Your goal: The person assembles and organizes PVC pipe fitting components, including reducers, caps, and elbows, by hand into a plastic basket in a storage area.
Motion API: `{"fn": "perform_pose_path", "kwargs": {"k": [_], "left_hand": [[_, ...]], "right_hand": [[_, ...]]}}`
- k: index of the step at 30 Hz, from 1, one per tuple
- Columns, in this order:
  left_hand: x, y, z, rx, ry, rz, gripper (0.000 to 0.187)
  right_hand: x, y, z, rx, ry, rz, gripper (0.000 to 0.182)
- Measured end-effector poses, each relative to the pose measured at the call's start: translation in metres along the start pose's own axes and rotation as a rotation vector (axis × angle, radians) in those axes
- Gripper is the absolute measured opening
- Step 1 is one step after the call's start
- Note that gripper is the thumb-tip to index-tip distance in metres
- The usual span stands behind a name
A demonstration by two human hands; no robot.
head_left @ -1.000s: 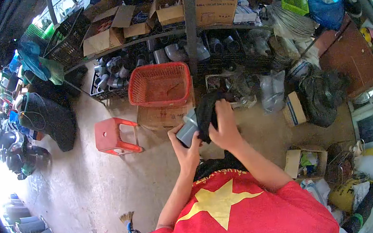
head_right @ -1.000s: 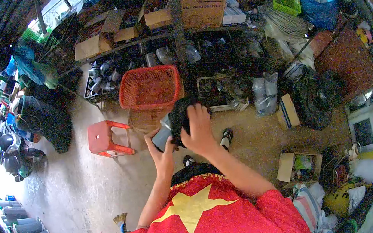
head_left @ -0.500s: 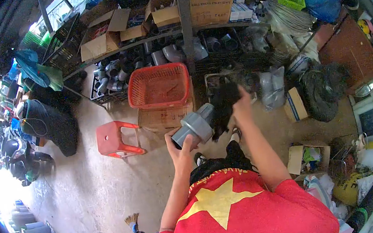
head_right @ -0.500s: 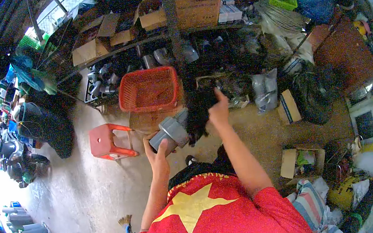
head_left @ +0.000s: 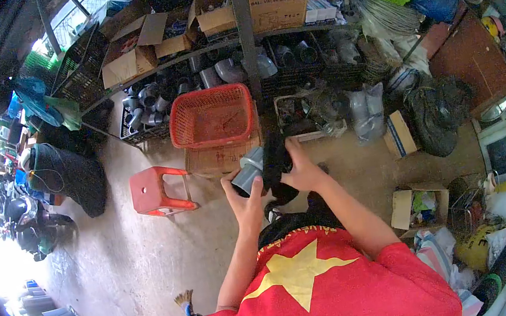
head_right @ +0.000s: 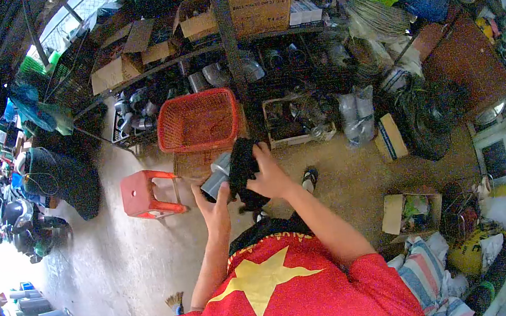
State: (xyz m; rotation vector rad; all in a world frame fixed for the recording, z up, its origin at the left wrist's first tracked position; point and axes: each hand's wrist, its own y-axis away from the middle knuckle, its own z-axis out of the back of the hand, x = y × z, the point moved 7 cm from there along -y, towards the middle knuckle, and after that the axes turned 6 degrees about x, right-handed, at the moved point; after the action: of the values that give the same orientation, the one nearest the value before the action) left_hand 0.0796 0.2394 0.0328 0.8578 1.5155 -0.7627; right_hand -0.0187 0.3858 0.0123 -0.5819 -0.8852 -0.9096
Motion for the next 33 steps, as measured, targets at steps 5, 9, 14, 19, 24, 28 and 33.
{"fn": "perform_pose_path", "kwargs": {"k": [5,9,14,19,24,28,33], "left_hand": [[-0.017,-0.005,-0.004,0.051,0.016,-0.011,0.039],[-0.004,-0.004,0.005,-0.009,-0.038,-0.031,0.04],[0.005,-0.003,0.011,0.019,-0.043,-0.029,0.044],[-0.008,-0.01,0.008,0.044,0.042,0.007,0.044],[-0.008,-0.025,-0.003,0.053,-0.073,-0.103,0.041],[-0.012,-0.03,-0.026,0.046,-0.005,-0.021,0.04],[-0.01,-0.046,-0.046,-0.004,0.065,0.031,0.04]], "right_hand": [[-0.008,-0.014,-0.004,-0.103,-0.261,0.037,0.066],[0.011,-0.018,-0.002,-0.105,-0.232,-0.037,0.056],[0.018,-0.022,0.007,-0.019,-0.17,0.032,0.053],[-0.029,-0.024,0.007,0.001,-0.231,-0.217,0.061],[-0.005,-0.027,0.013,-0.077,-0.222,-0.015,0.056],[0.003,-0.039,0.029,-0.092,-0.131,-0.019,0.053],[-0.025,-0.067,0.044,0.033,-0.41,-0.155,0.056]]}}
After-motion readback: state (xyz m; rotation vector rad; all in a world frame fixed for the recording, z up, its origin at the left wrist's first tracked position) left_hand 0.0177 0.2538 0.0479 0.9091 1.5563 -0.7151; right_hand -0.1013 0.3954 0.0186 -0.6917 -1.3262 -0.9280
